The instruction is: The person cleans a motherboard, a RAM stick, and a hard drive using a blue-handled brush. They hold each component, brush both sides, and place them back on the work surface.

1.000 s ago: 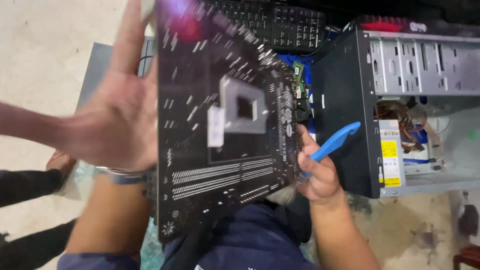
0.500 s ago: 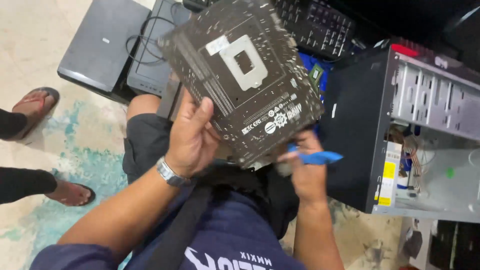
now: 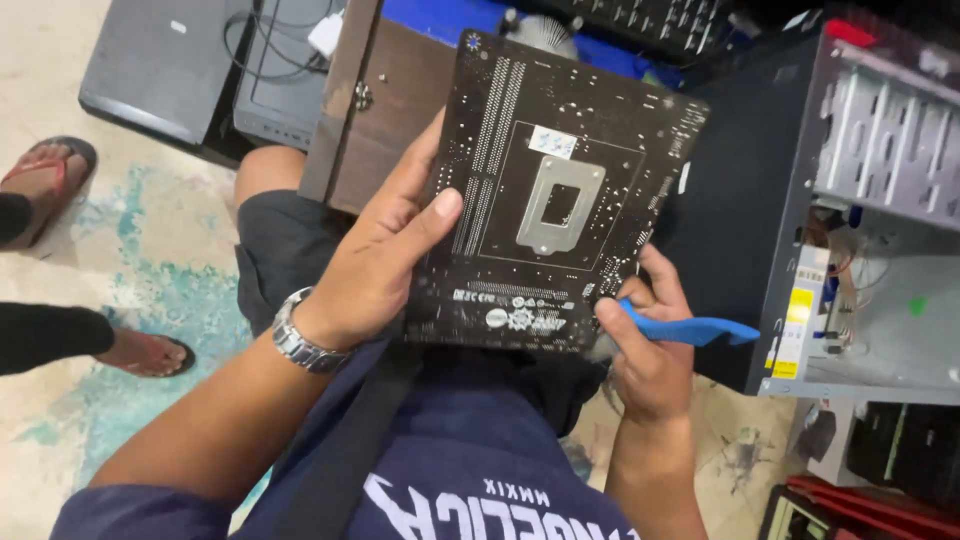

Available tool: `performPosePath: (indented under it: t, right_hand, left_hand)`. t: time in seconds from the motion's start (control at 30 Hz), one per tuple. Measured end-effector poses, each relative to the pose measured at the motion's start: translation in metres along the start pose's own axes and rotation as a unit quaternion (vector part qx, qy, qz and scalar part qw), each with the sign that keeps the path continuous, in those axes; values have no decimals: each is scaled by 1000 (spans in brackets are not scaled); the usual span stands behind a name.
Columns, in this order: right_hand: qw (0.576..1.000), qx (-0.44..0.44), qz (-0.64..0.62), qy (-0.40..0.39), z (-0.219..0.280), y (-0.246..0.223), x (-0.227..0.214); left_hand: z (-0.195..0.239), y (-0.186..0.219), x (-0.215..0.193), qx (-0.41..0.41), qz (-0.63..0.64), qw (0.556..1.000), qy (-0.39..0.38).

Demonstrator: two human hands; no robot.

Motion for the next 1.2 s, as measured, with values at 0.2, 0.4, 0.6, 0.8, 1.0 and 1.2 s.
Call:
performPosePath:
  t: [0.2,0.4,0.6,0.8,1.0,1.2]
  right_hand:
    - [1000,1,-26,-16,17,5,2]
    - [999,-14,-43,-24,19,-1,4]
    - [998,-6,-62,-23,21,10,-6]
    - [997,-37,-56,-36,19,12,-10]
    - [999,-31,-13,-8,16,8,-13]
    - [999,-27,31,-33,20,-6,-12]
  left_hand:
    - [7,-17,-4,-11,-28,999,36]
    - [10,-11,2,50,-158,986,5]
    - [13,-2,10,62,-188,980,5]
    - [15,6,18,75,-199,977,-2]
    - [12,8,22,88,-228,970,8]
    - [-1,3,12,8,-81,996,46]
Point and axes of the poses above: each hand's wrist, its own z-axis away from the middle knuckle, its own x-axis out of the palm, y = z × x, the point moved 6 cm from there along -z, towards the middle knuckle, and after that the axes turned 10 degrees about z, right-handed, at the moved point
